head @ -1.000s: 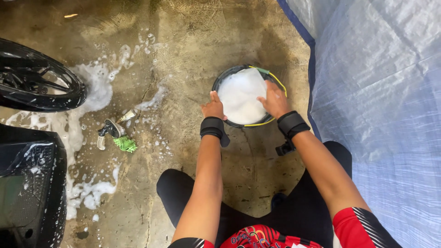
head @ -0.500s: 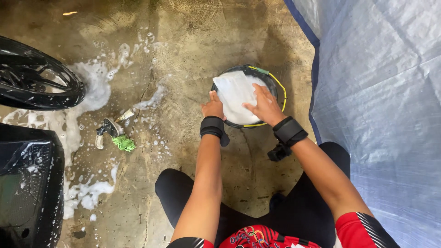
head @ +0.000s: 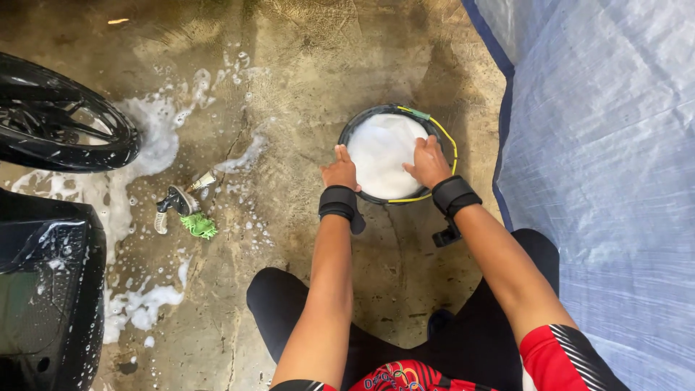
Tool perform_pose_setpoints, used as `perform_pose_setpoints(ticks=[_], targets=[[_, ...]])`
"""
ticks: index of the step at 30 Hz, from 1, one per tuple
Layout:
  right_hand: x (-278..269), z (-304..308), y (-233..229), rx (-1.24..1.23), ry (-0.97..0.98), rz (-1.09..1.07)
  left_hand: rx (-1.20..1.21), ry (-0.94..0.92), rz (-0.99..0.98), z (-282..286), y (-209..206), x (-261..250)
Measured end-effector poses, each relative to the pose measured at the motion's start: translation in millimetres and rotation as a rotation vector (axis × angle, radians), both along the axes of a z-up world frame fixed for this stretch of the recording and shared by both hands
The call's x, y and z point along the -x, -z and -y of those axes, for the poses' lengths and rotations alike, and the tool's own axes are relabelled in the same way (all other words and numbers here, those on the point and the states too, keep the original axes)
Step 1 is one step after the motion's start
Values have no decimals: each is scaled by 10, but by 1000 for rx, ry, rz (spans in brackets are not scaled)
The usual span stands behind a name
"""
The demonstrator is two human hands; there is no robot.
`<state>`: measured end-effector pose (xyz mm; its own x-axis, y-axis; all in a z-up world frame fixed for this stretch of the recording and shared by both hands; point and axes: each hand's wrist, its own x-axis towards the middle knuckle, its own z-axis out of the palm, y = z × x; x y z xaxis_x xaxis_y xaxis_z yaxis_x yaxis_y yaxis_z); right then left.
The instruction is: The person washes a scooter by scrubbing its surfaces with a cloth, then with a brush, and then again with a cloth, dipping the cloth in soapy water from a bucket and pouring water onto the floor with a container.
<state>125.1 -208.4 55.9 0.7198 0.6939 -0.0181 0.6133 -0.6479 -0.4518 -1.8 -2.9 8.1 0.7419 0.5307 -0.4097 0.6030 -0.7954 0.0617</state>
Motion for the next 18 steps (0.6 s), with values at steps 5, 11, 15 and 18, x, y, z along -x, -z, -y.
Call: perform_pose_setpoints(ticks=[5, 11, 15, 18], targets=[[-163, -85, 742, 64, -73, 130, 0, -10, 23, -4, 25, -16], [-485, -178, 1674, 90, 63, -98, -9, -22, 52, 18, 16, 14], [-582, -197, 1639, 45, 153, -248, -43, -14, 61, 36, 69, -31], [-760, -140, 1566, 71, 203, -407, -24, -26, 76, 42, 49, -32]])
